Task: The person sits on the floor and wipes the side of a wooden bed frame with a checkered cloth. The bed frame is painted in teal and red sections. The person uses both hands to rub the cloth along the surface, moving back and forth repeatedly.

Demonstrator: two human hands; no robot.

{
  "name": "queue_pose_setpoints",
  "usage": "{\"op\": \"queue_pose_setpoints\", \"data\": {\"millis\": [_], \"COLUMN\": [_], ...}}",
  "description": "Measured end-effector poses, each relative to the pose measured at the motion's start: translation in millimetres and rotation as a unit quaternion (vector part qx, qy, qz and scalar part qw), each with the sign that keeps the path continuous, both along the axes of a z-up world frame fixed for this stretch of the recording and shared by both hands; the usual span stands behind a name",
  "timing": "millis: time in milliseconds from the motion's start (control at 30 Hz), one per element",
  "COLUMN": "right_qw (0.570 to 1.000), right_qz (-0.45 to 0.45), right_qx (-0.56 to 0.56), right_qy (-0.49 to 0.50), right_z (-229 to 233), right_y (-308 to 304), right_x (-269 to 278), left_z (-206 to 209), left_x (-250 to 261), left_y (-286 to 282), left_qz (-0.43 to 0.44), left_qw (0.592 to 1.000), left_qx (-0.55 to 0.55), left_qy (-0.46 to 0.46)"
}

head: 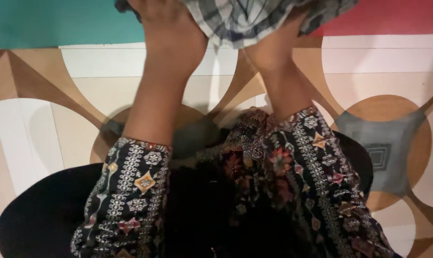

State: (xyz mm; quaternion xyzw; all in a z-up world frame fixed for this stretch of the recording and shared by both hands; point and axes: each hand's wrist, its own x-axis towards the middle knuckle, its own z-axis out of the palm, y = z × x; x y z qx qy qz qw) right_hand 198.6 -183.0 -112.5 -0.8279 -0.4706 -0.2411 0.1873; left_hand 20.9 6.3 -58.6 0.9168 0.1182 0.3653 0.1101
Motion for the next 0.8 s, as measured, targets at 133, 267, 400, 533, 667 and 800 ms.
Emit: {"op": "queue_pose_setpoints", "data": {"millis": [133, 267, 400, 533, 667, 800], "right_qw": [0.993, 0.980, 0.962, 0.956, 0.968, 0.989], "right_qz": [-0.017, -0.039, -0.049, -0.044, -0.004, 0.065], "right_qx": [-0.097, -0.171, -0.234, -0.256, -0.227, -0.126], "right_qy": [0.058, 0.099, 0.134, 0.138, 0.107, 0.046], "right_z": [-15, -31, -39, -40, -21, 22], "right_y": [16, 25, 24, 19, 4, -13], "right_x": [-29, -49, -58, -68, -74, -68], "left_z": [-37, -76, -104, -109, -90, -53], "left_x": [4, 2, 1, -2, -19, -34], "left_y": [-3, -5, -5, -3, -3, 0], "left_qz": [0.013, 0.040, 0.034, 0.014, -0.006, 0.033], "left_qw": [0.987, 0.975, 0.963, 0.962, 0.969, 0.966], "left_qx": [0.038, 0.091, 0.097, 0.119, 0.098, 0.179], "left_qy": [0.156, 0.198, 0.249, 0.244, 0.227, 0.184]}}
